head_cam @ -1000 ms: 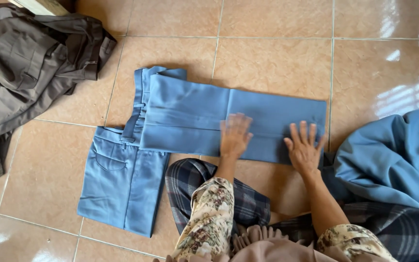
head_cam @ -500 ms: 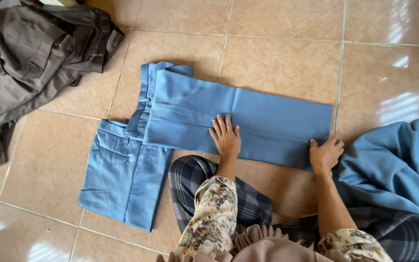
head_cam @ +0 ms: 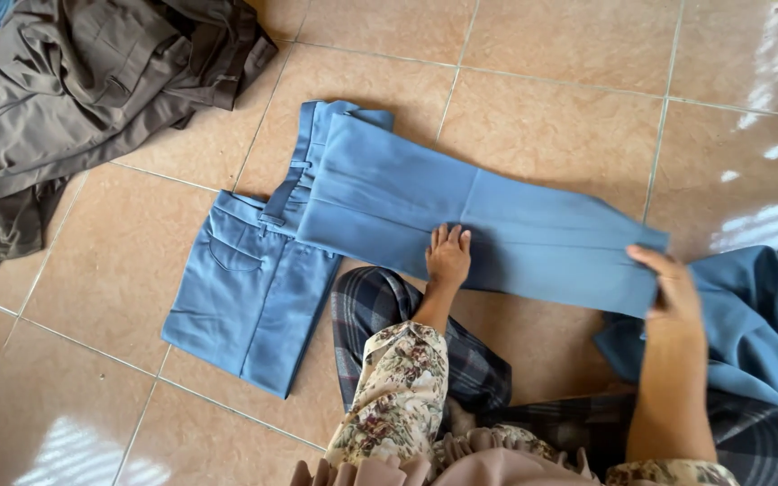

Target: The person sits on a tiled floor and folds multiple pairs of blue trousers by hand. Each pair is laid flat, legs aligned, then folded lengthwise and in half to form a compact rectangle. The folded trousers are stacked neatly beside the person.

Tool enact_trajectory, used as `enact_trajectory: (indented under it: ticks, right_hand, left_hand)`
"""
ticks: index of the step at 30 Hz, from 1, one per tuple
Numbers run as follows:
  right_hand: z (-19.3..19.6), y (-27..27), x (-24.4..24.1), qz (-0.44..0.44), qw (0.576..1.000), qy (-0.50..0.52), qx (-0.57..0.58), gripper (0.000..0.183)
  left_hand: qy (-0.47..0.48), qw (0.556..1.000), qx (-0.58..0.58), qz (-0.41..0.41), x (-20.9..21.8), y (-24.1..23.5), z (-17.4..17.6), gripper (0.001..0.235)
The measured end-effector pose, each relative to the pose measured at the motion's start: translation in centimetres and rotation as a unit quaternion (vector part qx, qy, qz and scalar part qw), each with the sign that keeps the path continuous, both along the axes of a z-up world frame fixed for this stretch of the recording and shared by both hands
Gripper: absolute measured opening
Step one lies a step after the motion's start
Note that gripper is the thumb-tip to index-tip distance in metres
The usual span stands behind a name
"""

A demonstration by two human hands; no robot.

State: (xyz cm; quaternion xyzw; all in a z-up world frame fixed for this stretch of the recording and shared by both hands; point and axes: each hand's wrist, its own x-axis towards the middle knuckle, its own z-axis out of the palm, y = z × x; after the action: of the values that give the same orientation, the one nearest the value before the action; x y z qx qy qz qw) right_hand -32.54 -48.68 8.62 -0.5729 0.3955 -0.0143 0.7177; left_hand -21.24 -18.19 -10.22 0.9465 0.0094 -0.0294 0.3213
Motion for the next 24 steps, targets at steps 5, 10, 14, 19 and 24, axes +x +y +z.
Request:
enact_trajectory:
  ticks: [5,10,14,19,24]
  right_hand:
    - [12.1,-0.3,-3.1,-0.057,0.99,-0.126,0.016,0.033]
    - [13.9,-4.4,-7.0,-0.015,0.986,-0.165,-0.017,0.045]
    - [14.7,-4.6,-8.2,-0.074,0.974,-0.213,0.016,0.057]
    - [10.8,-6.2,-7.1,-0.132,0.974,-0.179,0.047,0.017]
    - [11.8,0.8,-2.5,-0.053,0.981,-0.171,0.073,0.05]
  left_hand:
    - [0.028,0.994,-0.072,-0.08,-4.5,-7.0,3.9,0.058]
    - [-0.095,0.95,-0.227,-0.19,-10.6,-16.4,5.1,0.048]
    - [0.189,0.915,-0.205,-0.29,-12.5,-20.1,8.3,0.076]
    - [0.254,0.895,-0.181,-0.32,-11.4,-21.2,6.5,0.085]
    - [0.37,0.823,-0.425,-0.068,-6.0,-17.4,2.4,0.066]
